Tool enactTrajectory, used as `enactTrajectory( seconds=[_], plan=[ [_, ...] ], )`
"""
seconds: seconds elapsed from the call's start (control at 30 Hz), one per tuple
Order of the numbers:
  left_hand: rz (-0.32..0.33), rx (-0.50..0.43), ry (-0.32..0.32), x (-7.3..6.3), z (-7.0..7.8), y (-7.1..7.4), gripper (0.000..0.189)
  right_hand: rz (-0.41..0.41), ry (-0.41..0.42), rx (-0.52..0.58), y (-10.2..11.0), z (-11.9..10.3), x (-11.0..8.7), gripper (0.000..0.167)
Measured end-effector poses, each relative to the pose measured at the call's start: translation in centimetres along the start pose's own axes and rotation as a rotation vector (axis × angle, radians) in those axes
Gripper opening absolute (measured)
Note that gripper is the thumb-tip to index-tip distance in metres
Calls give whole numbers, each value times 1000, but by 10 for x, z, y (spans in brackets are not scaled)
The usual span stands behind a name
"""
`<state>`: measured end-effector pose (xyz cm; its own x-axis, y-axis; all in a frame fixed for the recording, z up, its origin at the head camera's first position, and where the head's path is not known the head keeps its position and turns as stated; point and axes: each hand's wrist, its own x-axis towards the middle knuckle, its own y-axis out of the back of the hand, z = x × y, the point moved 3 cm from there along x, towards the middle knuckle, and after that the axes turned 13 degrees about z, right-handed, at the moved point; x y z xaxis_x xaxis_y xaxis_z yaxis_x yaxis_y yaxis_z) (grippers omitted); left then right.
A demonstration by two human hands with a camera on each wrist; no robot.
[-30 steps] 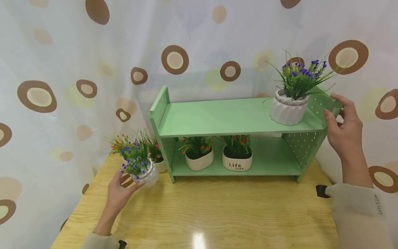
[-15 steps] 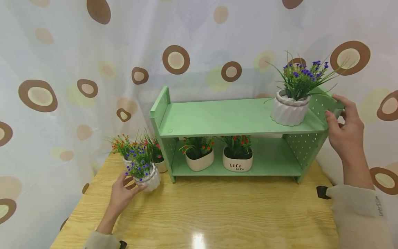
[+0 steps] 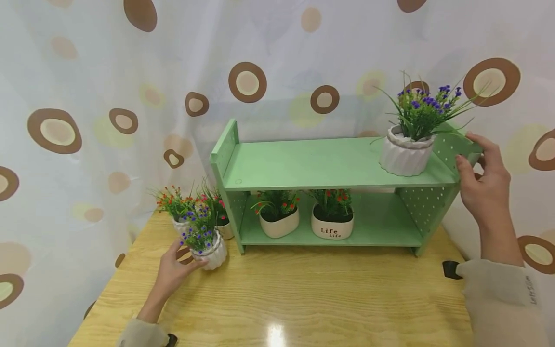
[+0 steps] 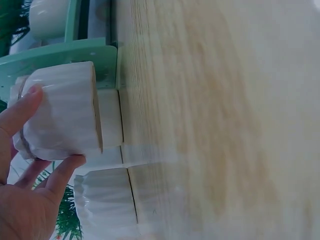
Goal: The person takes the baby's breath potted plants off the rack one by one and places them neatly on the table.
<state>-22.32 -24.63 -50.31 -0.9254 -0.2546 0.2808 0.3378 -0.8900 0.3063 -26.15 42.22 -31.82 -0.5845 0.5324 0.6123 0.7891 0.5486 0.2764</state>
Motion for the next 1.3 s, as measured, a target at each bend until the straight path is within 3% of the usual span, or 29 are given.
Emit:
enactTrajectory(
  seconds=[0.2,0.43,0.7,0.87,1.1,1.3],
  plan=[
    [-24,21,24,1,-2,-3,69,5,6,3,0,2,1,51],
    [-60,37,46,2,-2,-6,70,-2,12,10,1,1,1,52],
    [-77,55,58,6,-6,-10,50,-9,24,43,1,1,1,52],
    [-98,56,84,7,-9,-9,65,-8,15,22,2,0,0,53],
    [-128,49,90,7,-14,-7,104,-8,14,3,2,0,0,53],
    [-130,55,101,5,-14,-5,105,-9,25,15,2,0,0,53]
  ],
)
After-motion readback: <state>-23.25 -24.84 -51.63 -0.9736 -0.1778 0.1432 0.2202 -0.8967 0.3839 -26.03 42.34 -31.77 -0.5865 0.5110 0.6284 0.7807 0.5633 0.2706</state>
